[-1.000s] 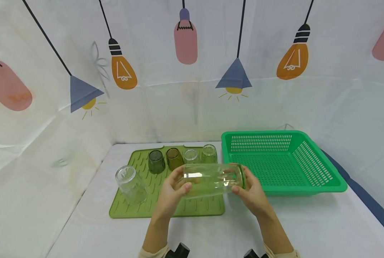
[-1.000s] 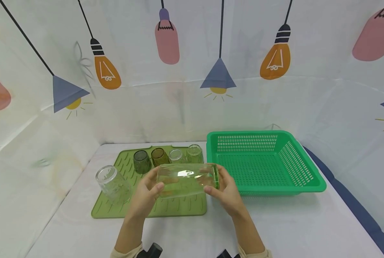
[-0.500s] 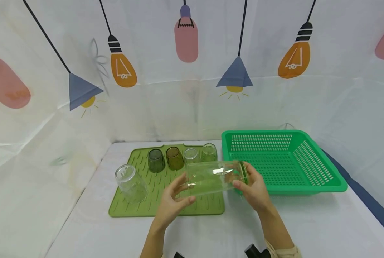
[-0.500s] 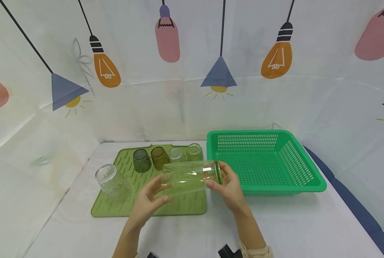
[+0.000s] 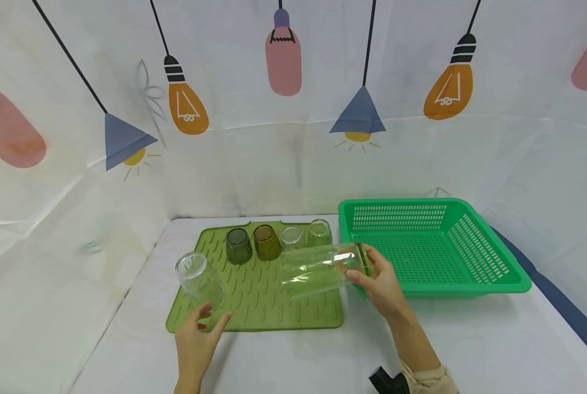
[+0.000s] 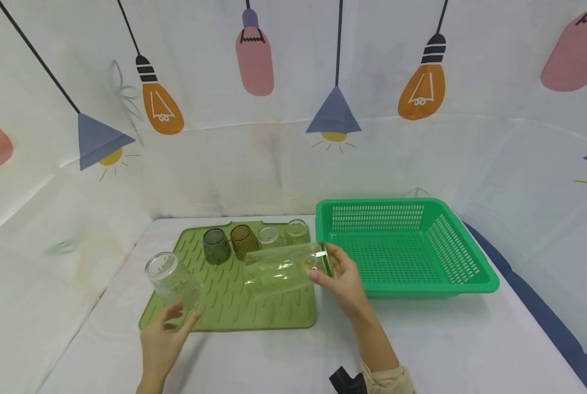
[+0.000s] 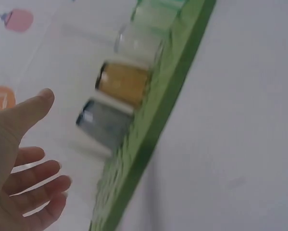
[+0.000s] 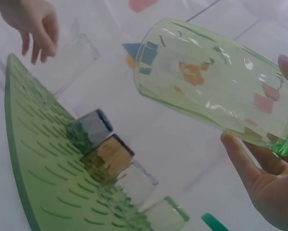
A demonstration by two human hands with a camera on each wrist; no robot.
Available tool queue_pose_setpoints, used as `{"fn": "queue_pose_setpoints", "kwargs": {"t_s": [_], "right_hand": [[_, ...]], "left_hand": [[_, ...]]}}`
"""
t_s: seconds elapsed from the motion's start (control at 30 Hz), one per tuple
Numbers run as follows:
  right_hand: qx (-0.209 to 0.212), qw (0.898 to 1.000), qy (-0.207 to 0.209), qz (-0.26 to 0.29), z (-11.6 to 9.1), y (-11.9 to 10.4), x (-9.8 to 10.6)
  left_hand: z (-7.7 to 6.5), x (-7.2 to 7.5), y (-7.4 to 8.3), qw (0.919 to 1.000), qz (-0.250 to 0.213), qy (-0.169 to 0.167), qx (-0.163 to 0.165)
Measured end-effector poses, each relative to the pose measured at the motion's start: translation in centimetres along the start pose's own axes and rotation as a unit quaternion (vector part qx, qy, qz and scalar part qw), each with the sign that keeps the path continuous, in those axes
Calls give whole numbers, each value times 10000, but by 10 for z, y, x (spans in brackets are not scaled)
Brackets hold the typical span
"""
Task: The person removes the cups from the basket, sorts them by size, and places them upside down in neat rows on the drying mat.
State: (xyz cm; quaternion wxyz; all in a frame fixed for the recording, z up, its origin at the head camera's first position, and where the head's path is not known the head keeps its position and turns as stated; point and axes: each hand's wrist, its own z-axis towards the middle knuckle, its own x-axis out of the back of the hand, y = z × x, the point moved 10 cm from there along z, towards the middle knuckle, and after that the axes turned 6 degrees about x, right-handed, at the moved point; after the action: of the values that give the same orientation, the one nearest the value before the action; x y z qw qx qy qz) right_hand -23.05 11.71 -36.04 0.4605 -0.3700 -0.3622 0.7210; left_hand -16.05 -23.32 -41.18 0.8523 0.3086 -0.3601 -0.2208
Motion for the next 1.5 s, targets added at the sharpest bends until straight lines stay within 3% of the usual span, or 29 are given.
{"fn": "queue_pose_setpoints", "kwargs": {"t_s": [0.07, 0.13, 0.2, 0.27, 0.33, 0.37, 0.6, 0.9, 1.0, 1.23, 1.5], "right_hand": [[-51, 10000, 10, -39, 1, 2, 0], [-120, 9999, 19, -70, 1, 4, 0], [-203, 9997, 45, -128, 2, 6, 0], [-305, 9993, 77, -198, 2, 9, 0], [-396, 9987, 108, -301, 4, 11, 1], [-432, 9984, 120, -348, 4, 12, 0], [-726, 9950, 142, -677, 10, 19, -2], [-911, 9905, -7, -1026, 23, 31, -18], [-934, 9848, -84, -1461, 30, 36, -26], [-810, 9640, -455, -2493, 46, 53, -61], [-578, 9517, -1068, -2819, 54, 79, -109]], "left_hand": [[2, 9, -15, 9989, 413, 81, 210], [3, 11, -33, 9933, 916, -168, 682], [1, 9, -53, 9790, 1393, -724, 1298], [-3, 4, -72, 9562, 1819, -1398, 1817], [-8, -1, -86, 9376, 1995, -1921, 2103], [-8, -3, -90, 9343, 1957, -2066, 2146], [-3, -13, -97, 9389, 1370, -2451, 1991], [-1, -15, -102, 9366, 1283, -2578, 1997], [-1, -14, -104, 9358, 1245, -2592, 2037], [-2, -14, -107, 9430, 1259, -2420, 1907], [-2, -16, -111, 9402, 1252, -2505, 1940]]}}
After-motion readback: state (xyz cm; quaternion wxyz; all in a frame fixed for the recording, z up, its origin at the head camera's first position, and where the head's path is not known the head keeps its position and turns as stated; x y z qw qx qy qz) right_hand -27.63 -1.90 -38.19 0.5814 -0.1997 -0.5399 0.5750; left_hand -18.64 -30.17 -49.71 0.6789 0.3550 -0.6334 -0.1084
